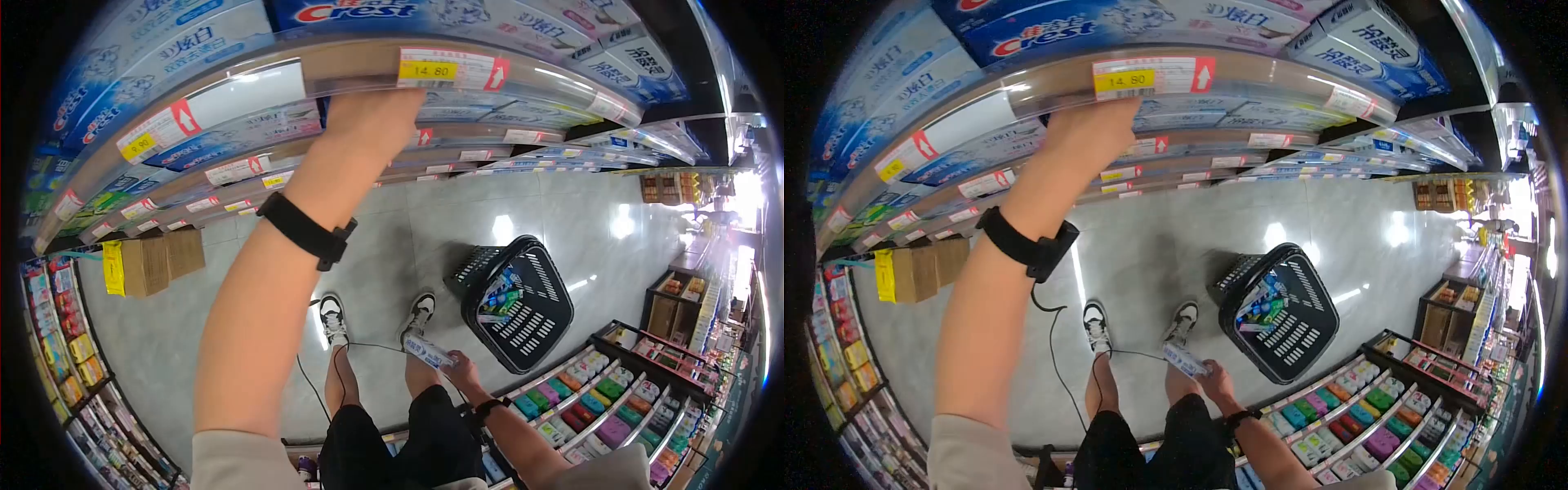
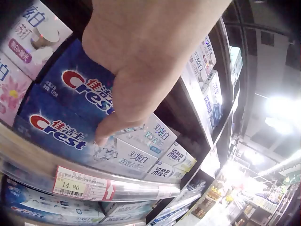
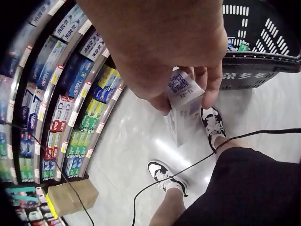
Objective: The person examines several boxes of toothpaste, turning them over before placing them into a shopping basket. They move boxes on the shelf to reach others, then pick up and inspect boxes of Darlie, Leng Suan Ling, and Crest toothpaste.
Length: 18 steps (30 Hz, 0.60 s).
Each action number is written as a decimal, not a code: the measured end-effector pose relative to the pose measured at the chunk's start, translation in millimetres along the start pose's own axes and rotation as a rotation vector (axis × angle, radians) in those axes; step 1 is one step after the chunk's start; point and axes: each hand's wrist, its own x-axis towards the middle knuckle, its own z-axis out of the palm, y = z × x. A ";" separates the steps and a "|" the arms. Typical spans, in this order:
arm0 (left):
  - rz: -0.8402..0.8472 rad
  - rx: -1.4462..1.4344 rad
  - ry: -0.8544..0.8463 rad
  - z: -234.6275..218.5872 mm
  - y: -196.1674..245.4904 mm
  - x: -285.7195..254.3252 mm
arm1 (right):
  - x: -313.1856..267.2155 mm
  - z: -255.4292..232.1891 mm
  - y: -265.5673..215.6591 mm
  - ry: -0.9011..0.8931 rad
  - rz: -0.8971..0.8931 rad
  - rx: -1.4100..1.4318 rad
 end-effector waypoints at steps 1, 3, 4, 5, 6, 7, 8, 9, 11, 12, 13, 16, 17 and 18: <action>-0.035 -0.013 -0.089 -9.1 5.3 1.4 | -1.5 1.9 4.8 -0.003 0.014 0.013; -0.102 -0.055 -0.281 -15.9 7.7 6.8 | -4.4 8.0 7.6 0.011 0.014 0.011; -0.061 0.006 -0.234 -23.2 11.1 4.6 | -6.4 10.2 7.7 0.030 -0.012 -0.001; -0.081 -0.005 -0.276 -27.6 11.7 6.0 | -7.3 12.1 6.9 0.049 -0.041 -0.012; -0.101 -0.014 -0.319 -30.6 11.0 7.2 | -7.1 12.2 3.2 0.055 -0.033 0.010; -0.122 -0.021 -0.367 -31.8 9.9 7.3 | -7.5 12.5 0.5 0.058 -0.024 0.033; -0.114 0.009 -0.329 -29.7 8.1 7.8 | -11.5 11.7 -2.7 0.055 -0.008 0.056; -0.105 0.036 -0.298 -23.9 5.5 8.3 | -13.4 8.5 -5.8 0.041 0.029 0.088; -0.056 0.109 -0.198 -16.0 0.6 6.2 | -15.1 0.3 -15.5 0.002 0.097 0.154; -0.027 0.171 -0.119 -13.2 -3.8 4.7 | -18.8 -6.1 -22.6 0.003 0.117 0.207; 0.006 0.230 -0.039 -9.7 -5.7 4.7 | -17.8 0.7 -12.5 0.040 0.077 0.199; -0.127 0.241 -0.053 -26.0 14.1 -5.5 | -12.6 7.6 17.7 0.134 0.003 0.194; -0.068 0.261 0.027 -27.6 20.1 -16.1 | -14.9 2.9 19.8 0.131 0.028 0.218; -0.003 0.277 0.107 -27.5 25.3 -29.0 | -17.1 -2.4 22.0 0.130 0.056 0.244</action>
